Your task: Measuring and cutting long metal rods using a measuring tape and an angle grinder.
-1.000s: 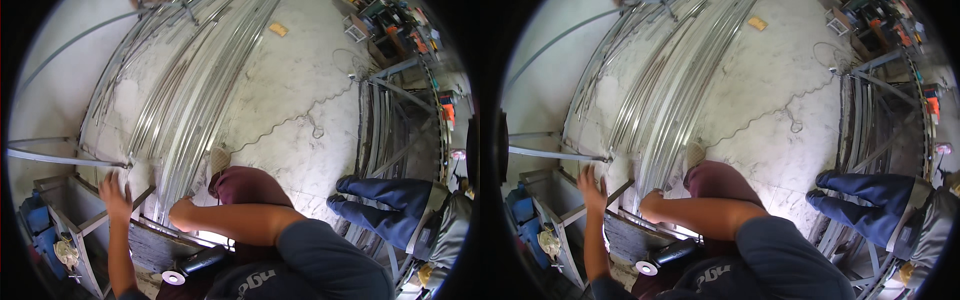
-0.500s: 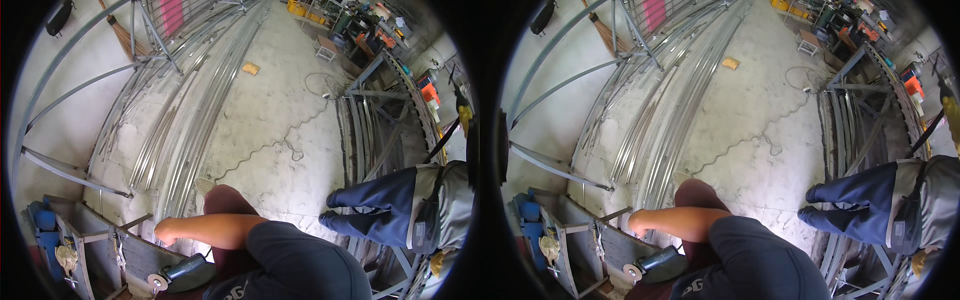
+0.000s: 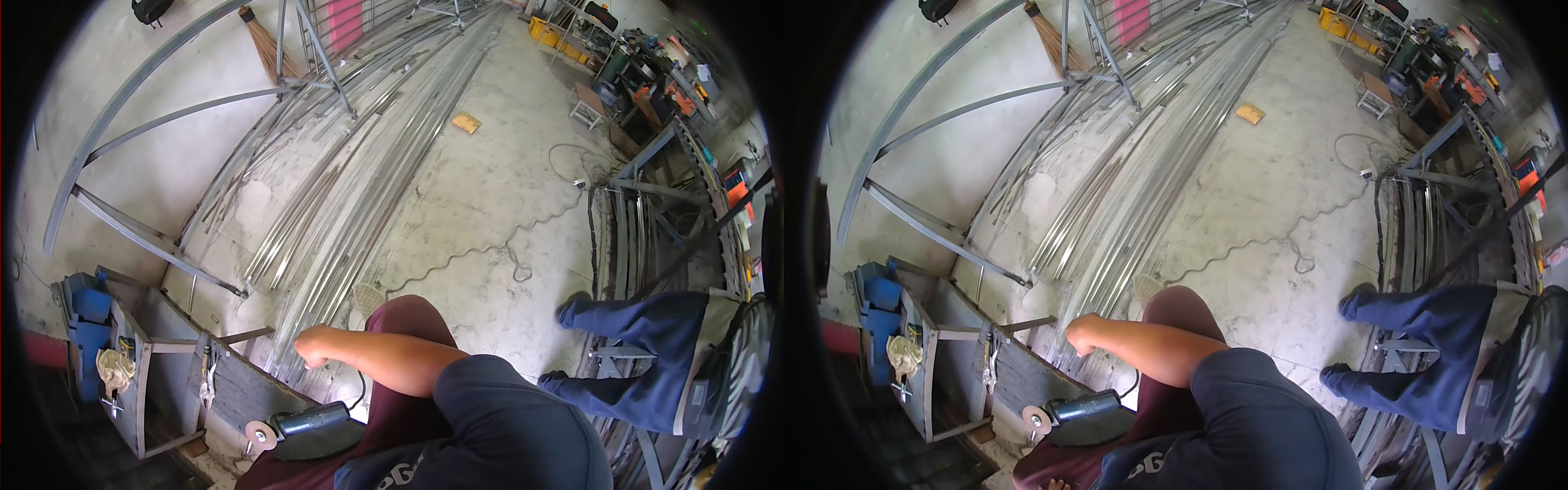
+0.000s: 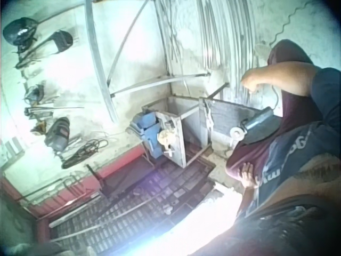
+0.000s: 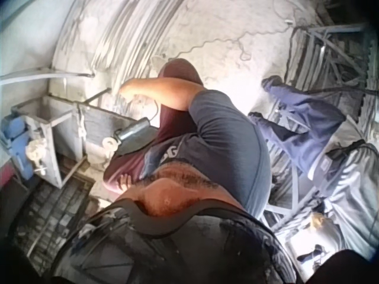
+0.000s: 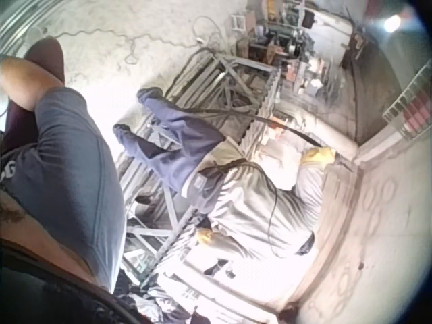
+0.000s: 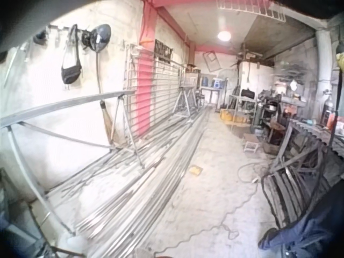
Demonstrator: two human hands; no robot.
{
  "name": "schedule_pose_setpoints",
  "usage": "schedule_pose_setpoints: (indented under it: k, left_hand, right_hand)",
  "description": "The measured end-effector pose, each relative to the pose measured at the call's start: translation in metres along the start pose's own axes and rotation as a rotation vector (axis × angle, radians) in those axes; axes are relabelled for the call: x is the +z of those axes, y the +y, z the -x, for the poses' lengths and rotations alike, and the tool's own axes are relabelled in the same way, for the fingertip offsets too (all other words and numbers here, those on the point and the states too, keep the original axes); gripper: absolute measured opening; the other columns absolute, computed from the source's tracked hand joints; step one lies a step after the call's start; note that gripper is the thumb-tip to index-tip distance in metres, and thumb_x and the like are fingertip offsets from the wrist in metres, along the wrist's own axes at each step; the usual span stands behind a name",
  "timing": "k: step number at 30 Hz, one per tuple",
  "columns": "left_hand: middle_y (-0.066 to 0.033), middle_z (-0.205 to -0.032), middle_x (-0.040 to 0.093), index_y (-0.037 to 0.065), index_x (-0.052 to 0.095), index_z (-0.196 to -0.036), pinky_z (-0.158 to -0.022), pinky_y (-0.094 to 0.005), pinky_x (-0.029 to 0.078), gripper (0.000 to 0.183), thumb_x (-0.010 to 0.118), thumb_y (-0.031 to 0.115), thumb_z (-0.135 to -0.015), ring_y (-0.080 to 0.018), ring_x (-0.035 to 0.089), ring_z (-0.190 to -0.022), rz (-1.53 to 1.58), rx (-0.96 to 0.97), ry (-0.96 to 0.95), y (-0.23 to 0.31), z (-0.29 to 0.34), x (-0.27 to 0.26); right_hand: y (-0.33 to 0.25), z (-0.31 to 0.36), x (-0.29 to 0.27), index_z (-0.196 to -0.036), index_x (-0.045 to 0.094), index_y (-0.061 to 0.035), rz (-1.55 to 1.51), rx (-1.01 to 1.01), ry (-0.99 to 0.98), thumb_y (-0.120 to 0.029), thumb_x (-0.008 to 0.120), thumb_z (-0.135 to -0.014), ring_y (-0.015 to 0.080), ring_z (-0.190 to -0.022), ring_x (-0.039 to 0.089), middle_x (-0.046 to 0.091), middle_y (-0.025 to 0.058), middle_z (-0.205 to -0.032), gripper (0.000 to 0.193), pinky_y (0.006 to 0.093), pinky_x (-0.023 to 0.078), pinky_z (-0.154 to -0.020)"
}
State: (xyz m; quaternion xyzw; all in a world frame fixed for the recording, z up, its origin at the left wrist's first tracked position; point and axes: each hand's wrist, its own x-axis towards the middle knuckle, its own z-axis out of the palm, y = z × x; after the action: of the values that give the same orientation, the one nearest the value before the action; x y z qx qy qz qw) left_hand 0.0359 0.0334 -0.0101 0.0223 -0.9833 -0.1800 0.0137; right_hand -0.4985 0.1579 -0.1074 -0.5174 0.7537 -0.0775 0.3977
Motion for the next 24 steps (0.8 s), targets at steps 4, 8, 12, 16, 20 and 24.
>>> schedule_pose_setpoints:
  k: [4, 8, 12, 16, 20, 24]
  left_hand:
    - [-0.0174, -0.147, 0.054, 0.004, 0.053, -0.145, -0.121, -0.0610, 0.020, 0.064, 0.040, 0.049, -0.102, -0.0371, 0.046, -0.142, 0.023, -0.012, 0.007, 0.000, -0.017, -0.001]
    - [-0.0196, -0.140, 0.060, 0.000, 0.064, -0.129, -0.116, -0.0633, 0.031, 0.057, 0.051, 0.046, -0.098, -0.0374, 0.054, -0.134, -0.205, 0.104, -0.023, 0.007, -0.043, -0.017]
    - [-0.0207, -0.123, 0.066, 0.003, 0.064, -0.119, -0.116, -0.0700, 0.026, 0.058, 0.043, 0.051, -0.094, -0.0436, 0.060, -0.124, -0.161, -0.077, -0.005, -0.008, -0.008, -0.004]
    - [-0.0130, -0.142, 0.059, 0.009, 0.059, -0.138, -0.117, -0.0651, 0.028, 0.069, 0.059, 0.045, -0.079, -0.0336, 0.052, -0.139, -0.103, -0.132, -0.140, 0.011, -0.034, -0.045]
    - [-0.0107, -0.149, 0.054, 0.010, 0.055, -0.144, -0.118, -0.0618, 0.028, 0.070, 0.055, 0.046, -0.084, -0.0303, 0.046, -0.144, -0.058, -0.048, -0.104, -0.003, -0.036, -0.031]
    - [-0.0103, -0.152, 0.052, 0.011, 0.053, -0.145, -0.119, -0.0605, 0.025, 0.070, 0.052, 0.045, -0.085, -0.0298, 0.044, -0.146, -0.044, -0.054, -0.041, 0.000, -0.002, -0.008]
  right_hand:
    - [0.009, 0.002, -0.003, -0.100, 0.079, -0.0036, -0.020, 0.021, 0.012, -0.036, 0.078, -0.083, 0.0342, -0.101, 0.072, 0.076, 0.0137, -0.105, 0.036, 0.0474, 0.059, -0.081]
    - [0.018, -0.007, 0.007, -0.102, 0.077, 0.0005, -0.016, -0.050, 0.022, -0.036, 0.072, -0.090, 0.0368, -0.102, 0.071, 0.075, 0.0174, -0.108, 0.039, 0.0472, 0.058, -0.083]
    - [0.010, -0.029, 0.008, -0.084, 0.077, -0.0001, -0.013, -0.156, -0.015, -0.048, 0.066, -0.091, 0.0351, -0.086, 0.072, 0.074, 0.0203, -0.090, 0.049, 0.0485, 0.057, -0.076]
    - [-0.008, -0.010, -0.026, -0.108, 0.073, 0.0007, -0.003, -0.040, -0.113, -0.052, 0.063, -0.094, 0.0386, -0.101, 0.069, 0.072, 0.0238, -0.109, 0.056, 0.0488, 0.055, -0.088]
    - [0.035, 0.002, -0.005, -0.149, 0.044, 0.0015, 0.092, -0.050, 0.108, -0.052, 0.069, -0.090, 0.0417, -0.130, 0.057, 0.058, 0.0266, -0.141, 0.083, 0.0487, 0.048, -0.107]
    - [0.005, 0.003, -0.014, -0.133, 0.057, 0.0015, 0.040, 0.056, -0.046, -0.046, 0.075, -0.087, 0.0411, -0.126, 0.060, 0.064, 0.0254, -0.132, 0.069, 0.0469, 0.049, -0.105]
